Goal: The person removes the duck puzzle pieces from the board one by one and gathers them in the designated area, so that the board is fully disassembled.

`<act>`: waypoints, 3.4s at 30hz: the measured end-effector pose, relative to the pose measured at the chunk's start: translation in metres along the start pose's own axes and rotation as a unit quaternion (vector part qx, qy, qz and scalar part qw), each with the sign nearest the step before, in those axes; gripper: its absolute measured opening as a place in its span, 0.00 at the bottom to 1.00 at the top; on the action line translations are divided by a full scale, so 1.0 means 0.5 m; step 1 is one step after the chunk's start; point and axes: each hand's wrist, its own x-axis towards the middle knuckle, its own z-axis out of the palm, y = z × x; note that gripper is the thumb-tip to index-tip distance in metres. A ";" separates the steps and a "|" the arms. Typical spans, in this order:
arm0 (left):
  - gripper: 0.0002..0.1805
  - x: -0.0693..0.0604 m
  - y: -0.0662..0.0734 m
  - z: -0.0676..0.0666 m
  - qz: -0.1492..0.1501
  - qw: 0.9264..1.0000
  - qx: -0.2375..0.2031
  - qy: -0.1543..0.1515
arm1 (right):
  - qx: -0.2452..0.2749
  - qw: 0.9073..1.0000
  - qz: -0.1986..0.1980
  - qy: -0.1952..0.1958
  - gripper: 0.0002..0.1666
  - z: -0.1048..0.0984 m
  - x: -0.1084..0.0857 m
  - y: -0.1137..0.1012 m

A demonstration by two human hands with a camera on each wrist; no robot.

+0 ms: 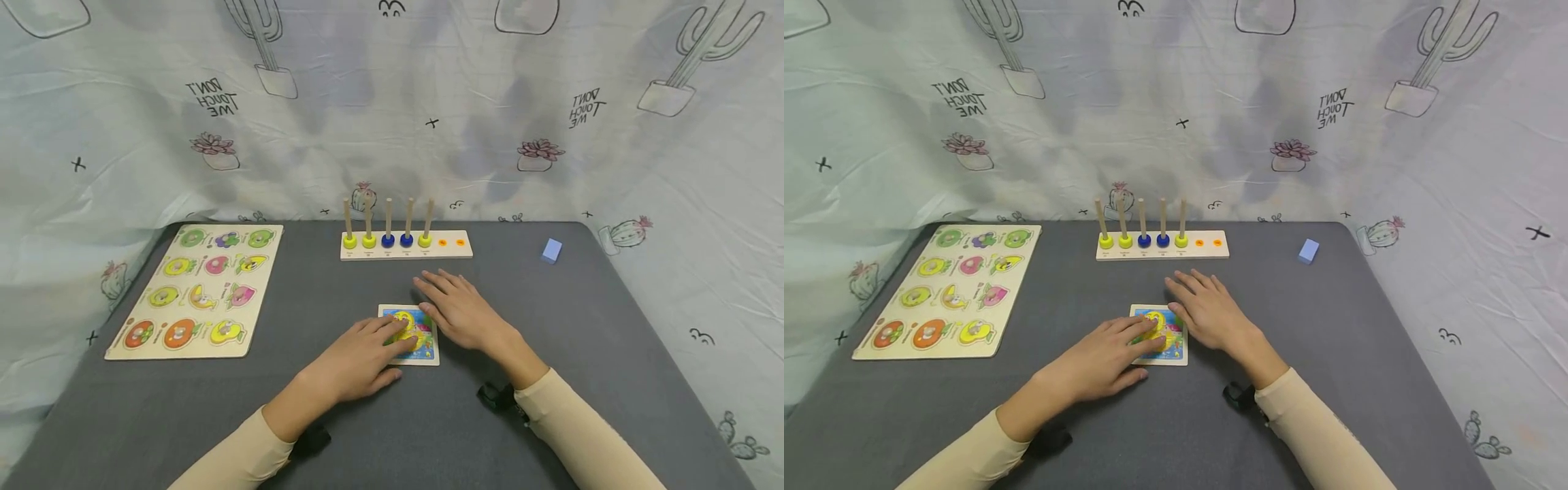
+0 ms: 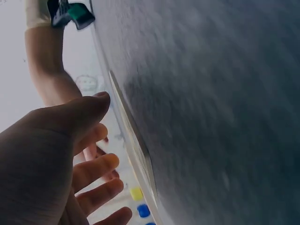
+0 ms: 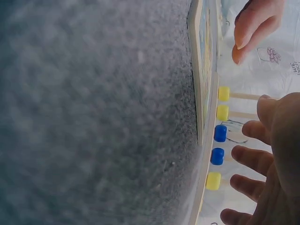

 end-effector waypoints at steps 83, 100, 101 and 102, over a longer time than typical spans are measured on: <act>0.42 0.048 0.070 0.012 -0.041 0.994 0.072 -0.065 | 0.135 0.965 -0.152 -0.165 0.17 -0.002 0.134 0.000; 0.41 0.055 0.065 0.008 -0.039 0.995 0.033 -0.083 | 0.087 0.962 -0.171 -0.193 0.18 -0.012 0.143 0.007; 0.41 0.054 0.066 0.007 -0.040 0.995 0.032 -0.085 | 0.084 0.963 -0.170 -0.193 0.19 -0.011 0.144 0.007; 0.41 0.054 0.066 0.006 -0.041 0.995 0.031 -0.086 | 0.080 0.963 -0.169 -0.193 0.19 -0.011 0.145 0.007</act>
